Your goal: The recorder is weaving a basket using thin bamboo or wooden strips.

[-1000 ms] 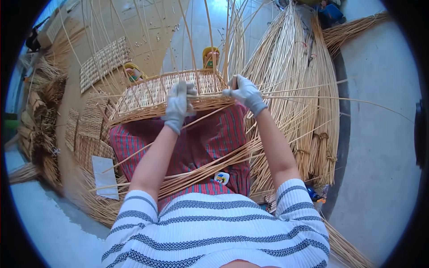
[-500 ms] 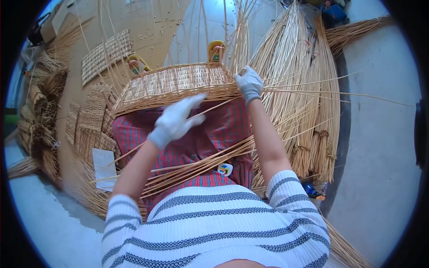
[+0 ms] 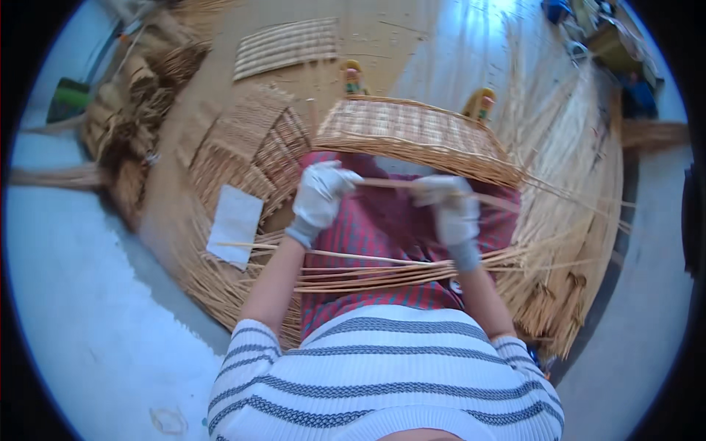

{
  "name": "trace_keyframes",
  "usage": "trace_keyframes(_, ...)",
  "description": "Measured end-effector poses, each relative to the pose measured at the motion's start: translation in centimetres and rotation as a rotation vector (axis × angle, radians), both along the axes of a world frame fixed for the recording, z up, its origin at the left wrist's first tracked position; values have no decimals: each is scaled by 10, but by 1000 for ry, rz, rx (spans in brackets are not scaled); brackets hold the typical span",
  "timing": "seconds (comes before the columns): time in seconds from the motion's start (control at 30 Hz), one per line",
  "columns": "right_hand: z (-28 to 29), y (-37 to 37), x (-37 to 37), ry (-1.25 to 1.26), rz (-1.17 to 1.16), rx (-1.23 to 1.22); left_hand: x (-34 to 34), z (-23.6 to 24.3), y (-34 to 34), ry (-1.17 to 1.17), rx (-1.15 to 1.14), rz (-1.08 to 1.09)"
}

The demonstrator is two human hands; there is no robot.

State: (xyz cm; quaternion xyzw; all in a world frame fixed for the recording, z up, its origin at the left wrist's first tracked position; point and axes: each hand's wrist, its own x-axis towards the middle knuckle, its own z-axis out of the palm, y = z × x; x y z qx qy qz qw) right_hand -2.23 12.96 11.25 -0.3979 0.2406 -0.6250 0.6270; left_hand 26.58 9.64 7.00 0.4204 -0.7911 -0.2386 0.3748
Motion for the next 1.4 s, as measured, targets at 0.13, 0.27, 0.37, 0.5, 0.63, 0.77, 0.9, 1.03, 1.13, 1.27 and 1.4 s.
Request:
trace_keyframes(0.13,-13,-37,-43,409,-348,76,64,-22,-37,201,332,256)
trace_keyframes(0.27,-47,-54,-38,420,-344,189,64,-49,-75,484,533,490)
trace_keyframes(0.37,-69,-62,-29,328,-378,294,58,-63,-92,583,700,445)
trace_keyframes(0.5,-80,-70,-36,371,-381,420,58,-76,-90,592,778,433)
trace_keyframes(0.63,-80,-75,-47,463,-344,169,54,-84,-87,641,726,451)
trace_keyframes(0.77,-89,-83,-49,423,-198,299,55,-83,-92,582,697,483)
trace_keyframes(0.9,-101,-93,-57,372,-189,419,57,-73,-93,569,785,500)
trace_keyframes(1.03,-107,-98,-65,401,-141,260,35,-58,-94,466,544,570)
trace_keyframes(1.13,-108,-99,-66,411,-164,175,9,-44,-92,161,267,730)
trace_keyframes(1.27,-108,-98,-64,453,-151,148,-10,-28,-93,95,-43,837)
trace_keyframes(1.4,-104,-92,-64,416,-144,170,-18,-27,-110,192,196,647)
